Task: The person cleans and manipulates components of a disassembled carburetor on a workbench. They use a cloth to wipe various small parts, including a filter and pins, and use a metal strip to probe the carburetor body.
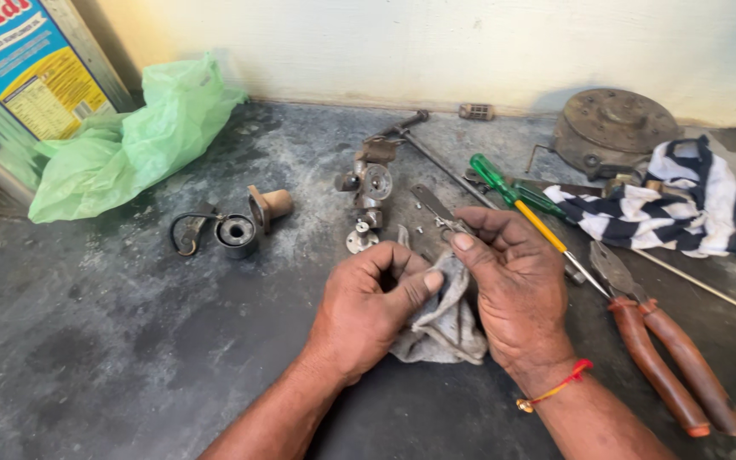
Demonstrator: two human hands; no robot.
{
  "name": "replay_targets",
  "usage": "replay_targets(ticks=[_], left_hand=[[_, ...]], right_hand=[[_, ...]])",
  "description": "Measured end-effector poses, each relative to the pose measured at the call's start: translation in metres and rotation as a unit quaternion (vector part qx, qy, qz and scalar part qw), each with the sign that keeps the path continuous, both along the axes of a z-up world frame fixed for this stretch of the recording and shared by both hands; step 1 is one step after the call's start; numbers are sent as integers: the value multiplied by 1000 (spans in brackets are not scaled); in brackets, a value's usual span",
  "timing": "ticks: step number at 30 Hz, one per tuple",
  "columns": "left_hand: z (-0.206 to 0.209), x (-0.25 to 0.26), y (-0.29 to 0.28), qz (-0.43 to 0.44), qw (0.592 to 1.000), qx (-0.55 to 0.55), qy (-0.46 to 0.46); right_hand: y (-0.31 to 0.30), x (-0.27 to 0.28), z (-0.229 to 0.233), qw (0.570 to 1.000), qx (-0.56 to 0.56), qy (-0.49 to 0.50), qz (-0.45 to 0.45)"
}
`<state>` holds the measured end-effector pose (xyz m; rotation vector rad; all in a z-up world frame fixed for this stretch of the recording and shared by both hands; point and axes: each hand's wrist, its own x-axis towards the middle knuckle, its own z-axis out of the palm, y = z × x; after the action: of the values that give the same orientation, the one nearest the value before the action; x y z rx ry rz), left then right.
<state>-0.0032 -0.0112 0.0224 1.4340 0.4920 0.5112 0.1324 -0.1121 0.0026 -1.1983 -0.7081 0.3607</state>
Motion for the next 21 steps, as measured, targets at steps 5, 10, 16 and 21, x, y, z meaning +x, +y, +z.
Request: replay_targets(ticks=[5,10,16,21], left_hand=[[-6,-6,7,4,1000,-14,-25],[-11,-3,9,-6,996,-34,-83],[-10,-2,7,0,999,5,-36],[-6,1,10,0,990,134,46]], right_hand=[[0,-3,-1,1000,-22,-17,14],[-1,-6,-4,996,-47,-76,8],[-2,-6,-6,996,-11,-88,13],[-2,-2,-6,996,-19,-88,-21]])
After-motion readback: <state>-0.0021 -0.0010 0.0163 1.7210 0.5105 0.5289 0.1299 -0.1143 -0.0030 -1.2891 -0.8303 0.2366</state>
